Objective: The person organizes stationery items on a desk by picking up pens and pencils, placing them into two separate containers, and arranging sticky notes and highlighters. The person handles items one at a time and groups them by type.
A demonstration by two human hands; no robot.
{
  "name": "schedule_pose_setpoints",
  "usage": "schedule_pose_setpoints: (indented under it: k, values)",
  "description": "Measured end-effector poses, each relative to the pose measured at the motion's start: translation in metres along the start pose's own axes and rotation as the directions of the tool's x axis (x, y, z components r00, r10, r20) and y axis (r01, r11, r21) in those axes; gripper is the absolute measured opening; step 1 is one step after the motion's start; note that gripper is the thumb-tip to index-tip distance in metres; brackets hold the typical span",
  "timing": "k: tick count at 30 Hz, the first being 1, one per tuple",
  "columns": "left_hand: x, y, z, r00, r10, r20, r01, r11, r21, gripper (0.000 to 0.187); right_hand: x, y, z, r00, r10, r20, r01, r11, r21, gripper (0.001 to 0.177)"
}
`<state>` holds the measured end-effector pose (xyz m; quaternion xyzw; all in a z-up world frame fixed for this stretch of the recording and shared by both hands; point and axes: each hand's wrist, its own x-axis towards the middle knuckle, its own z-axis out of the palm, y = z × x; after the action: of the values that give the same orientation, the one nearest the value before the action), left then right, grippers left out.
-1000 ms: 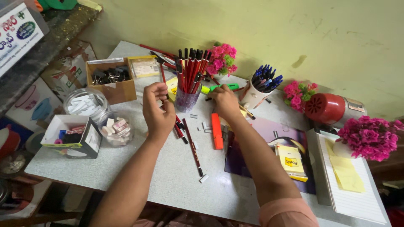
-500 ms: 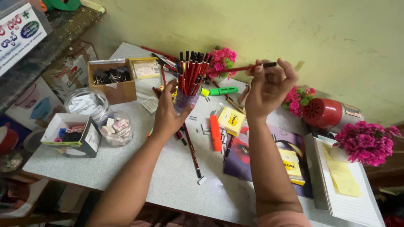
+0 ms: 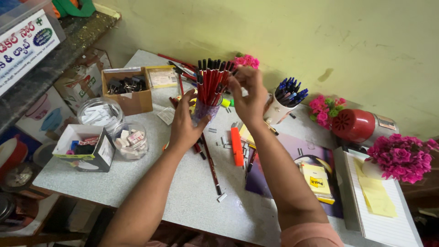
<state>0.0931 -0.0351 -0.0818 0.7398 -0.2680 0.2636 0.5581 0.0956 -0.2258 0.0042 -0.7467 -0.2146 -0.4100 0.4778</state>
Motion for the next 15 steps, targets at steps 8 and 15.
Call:
schedule_pose_setpoints:
  k: [8, 15]
  values:
    - [0.0, -0.002, 0.002, 1.0, -0.02, 0.01, 0.02, 1.0, -0.009, 0.086, 0.003, 0.003, 0.009, 0.98, 0.144, 0.135, -0.124, 0.981, -0.148, 0.031]
    - [0.003, -0.013, 0.007, 0.999, 0.041, -0.004, -0.041, 0.99, 0.135, 0.098, -0.007, 0.042, -0.01, 0.955, 0.268, -0.131, -0.268, 0.963, 0.018, 0.038]
